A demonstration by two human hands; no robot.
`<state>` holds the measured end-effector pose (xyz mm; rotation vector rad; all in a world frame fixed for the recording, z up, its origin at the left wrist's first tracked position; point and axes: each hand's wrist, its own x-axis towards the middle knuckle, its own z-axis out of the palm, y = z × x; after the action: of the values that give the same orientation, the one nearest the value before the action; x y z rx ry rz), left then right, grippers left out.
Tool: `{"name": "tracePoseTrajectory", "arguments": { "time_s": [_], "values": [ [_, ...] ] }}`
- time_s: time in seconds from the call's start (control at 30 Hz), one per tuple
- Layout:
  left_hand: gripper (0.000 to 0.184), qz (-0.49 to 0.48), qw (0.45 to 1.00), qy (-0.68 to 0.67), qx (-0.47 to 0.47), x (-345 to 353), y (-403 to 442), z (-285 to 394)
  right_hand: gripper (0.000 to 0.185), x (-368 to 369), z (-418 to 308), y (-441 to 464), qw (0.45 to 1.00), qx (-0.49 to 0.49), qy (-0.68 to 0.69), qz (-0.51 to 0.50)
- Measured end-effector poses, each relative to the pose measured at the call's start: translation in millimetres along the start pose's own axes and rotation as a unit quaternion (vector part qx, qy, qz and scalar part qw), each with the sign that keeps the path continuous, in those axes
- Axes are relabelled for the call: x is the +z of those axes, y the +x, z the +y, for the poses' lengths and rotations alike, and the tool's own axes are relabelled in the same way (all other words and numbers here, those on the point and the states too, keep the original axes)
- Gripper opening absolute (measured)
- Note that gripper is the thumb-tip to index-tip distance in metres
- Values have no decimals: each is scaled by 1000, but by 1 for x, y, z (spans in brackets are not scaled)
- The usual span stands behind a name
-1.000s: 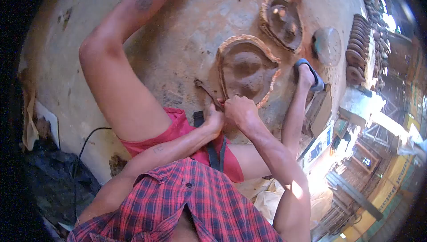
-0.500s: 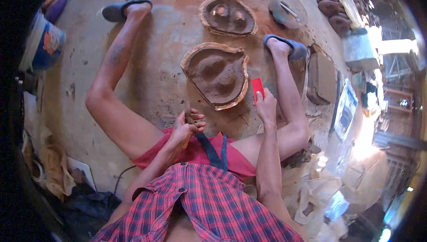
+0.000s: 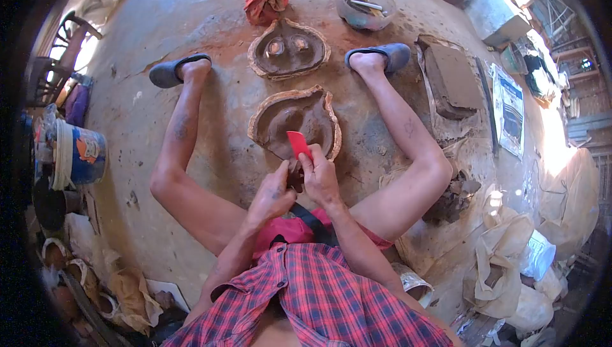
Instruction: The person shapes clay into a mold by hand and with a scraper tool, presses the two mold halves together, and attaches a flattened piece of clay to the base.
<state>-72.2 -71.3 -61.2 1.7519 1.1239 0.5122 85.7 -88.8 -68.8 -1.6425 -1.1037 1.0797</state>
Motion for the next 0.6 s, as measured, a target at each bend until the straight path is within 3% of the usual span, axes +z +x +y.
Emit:
{"name": "tracePoseTrajectory", "arguments": {
  "time_s": [0.03,0.13,0.23,0.33,0.37,0.43,0.5,0.53,0.57,0.6],
  "values": [
    [36,-4,1000,-1,3,-1,6,8,21,1,-4,-1,995,-16,-68,67],
    [46,-11,994,110,17,3,24,32,24,-5,-8,-3,984,-43,-64,161],
    [49,-39,995,90,25,16,48,61,28,-36,0,1,962,-77,-77,251],
    [67,-102,984,-9,145,50,77,108,35,-90,-36,-2,896,-131,-37,422],
    [79,-142,966,-72,203,62,85,124,37,-115,-56,-10,875,-79,-65,473],
    [92,-169,903,-230,322,94,97,139,44,-201,-36,-31,813,-66,-176,551],
    [86,-140,907,-215,334,96,110,134,37,-239,-69,-54,764,-74,-195,610],
    [80,-113,912,-195,343,92,115,130,35,-291,-36,-73,764,-90,-223,599],
    [54,-64,920,-246,298,74,118,121,34,-319,-21,-89,763,-76,-237,596],
    [41,-8,942,-257,216,57,119,104,33,-334,-12,-103,757,-14,-295,584]
  ]
}}
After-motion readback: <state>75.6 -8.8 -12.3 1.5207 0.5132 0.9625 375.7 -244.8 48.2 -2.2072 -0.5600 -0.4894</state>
